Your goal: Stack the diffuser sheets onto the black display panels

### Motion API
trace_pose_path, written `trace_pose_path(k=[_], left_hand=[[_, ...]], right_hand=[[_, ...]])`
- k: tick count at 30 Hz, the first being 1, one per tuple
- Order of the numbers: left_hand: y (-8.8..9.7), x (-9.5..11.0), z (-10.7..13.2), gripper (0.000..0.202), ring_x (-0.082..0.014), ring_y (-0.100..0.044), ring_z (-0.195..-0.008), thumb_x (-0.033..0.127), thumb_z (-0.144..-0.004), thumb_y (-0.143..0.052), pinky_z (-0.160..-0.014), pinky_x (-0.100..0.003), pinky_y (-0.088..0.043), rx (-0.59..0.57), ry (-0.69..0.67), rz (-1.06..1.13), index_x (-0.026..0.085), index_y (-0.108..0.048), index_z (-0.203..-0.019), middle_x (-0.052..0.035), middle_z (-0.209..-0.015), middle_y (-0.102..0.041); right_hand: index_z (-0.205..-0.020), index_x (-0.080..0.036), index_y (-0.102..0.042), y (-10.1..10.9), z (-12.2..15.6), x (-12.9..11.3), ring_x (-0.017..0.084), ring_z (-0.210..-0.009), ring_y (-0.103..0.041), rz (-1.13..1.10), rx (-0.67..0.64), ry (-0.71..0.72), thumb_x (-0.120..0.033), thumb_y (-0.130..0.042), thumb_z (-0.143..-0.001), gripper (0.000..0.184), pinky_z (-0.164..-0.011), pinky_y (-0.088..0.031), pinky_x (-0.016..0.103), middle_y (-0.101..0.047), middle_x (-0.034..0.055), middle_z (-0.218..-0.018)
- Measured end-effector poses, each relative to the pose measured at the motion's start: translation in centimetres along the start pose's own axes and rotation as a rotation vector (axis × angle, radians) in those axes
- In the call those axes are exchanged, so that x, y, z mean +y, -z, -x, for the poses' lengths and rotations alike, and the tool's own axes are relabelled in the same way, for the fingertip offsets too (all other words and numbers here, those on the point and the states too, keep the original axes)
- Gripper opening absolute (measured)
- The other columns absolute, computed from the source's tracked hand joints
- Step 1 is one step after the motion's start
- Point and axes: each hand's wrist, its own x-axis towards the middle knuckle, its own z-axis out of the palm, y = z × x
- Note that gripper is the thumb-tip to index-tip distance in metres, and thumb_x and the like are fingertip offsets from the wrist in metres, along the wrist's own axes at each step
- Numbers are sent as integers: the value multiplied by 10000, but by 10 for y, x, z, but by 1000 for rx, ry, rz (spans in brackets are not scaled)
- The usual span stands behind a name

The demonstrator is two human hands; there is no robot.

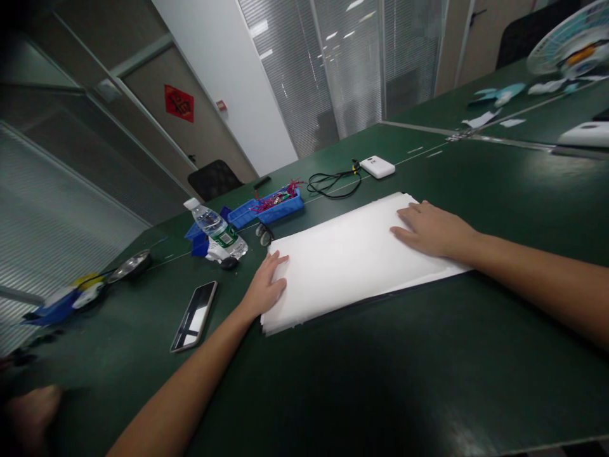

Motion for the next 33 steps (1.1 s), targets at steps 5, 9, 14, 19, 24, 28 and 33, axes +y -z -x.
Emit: trace_pose_path(k=[5, 9, 14, 19, 24, 28, 33], left_hand=[[0, 0, 0, 642, -393, -302, -1670, 223, -902, -650, -1344, -654, -265, 3, -11, 4, 204, -623, -1543, -152, -1746, -442], [0, 1, 0, 604, -401, -289, -1673, 279, -959, -641, -1347, -647, -258, -14, -13, -11, 181, -616, -1554, -173, -1751, -426], [1, 2, 1, 548, -395, -297, -1671, 301, -1003, -620, -1349, -641, -261, -8, -14, -21, 187, -633, -1539, -170, -1742, -444], [-1, 0, 0, 531, -404, -310, -1664, 290, -1008, -629, -1345, -646, -272, -3, -22, -28, 173, -644, -1525, -187, -1736, -446], [-2, -2, 0, 524, -400, -318, -1662, 289, -1010, -626, -1340, -658, -283, 5, -36, -33, 189, -645, -1524, -165, -1735, -455], [-2, 0, 0, 527, -401, -320, -1661, 294, -1013, -623, -1344, -651, -281, 0, -31, -39, 184, -644, -1528, -166, -1732, -460], [-1, 4, 1, 520, -407, -332, -1655, 272, -1005, -642, -1341, -643, -292, 7, -21, -35, 176, -656, -1516, -188, -1728, -457]], right_hand=[[-1521, -141, -615, -9, -2, 8, 427, -1456, -515, -2, -4, 34, -739, -310, -1051, 819, -1255, -393, 618, -552, 239, -1573], [-1531, -129, -610, -9, -4, 10, 453, -1496, -483, -18, -25, 42, -744, -290, -1056, 841, -1262, -382, 634, -522, 262, -1602], [-1591, -149, -558, -9, -6, 9, 426, -1539, -454, -56, -49, 34, -728, -250, -1077, 833, -1256, -377, 665, -447, 252, -1680], [-1562, -148, -594, -13, -8, 12, 442, -1535, -462, -69, -30, 48, -749, -268, -1060, 848, -1235, -412, 678, -480, 248, -1657], [-1553, -175, -598, -13, -7, 10, 447, -1541, -456, -53, 5, 72, -757, -281, -1055, 829, -1224, -387, 743, -513, 239, -1634], [-1541, -235, -628, -6, 0, -3, 426, -1580, -419, -100, 77, 260, -707, -423, -1051, 710, -1282, -315, 728, -523, 174, -1654], [-1640, -368, -539, 1, 12, -29, 370, -1608, -390, -244, -45, 616, -620, -596, -1024, 668, -1316, -288, 705, -457, 50, -1719]])
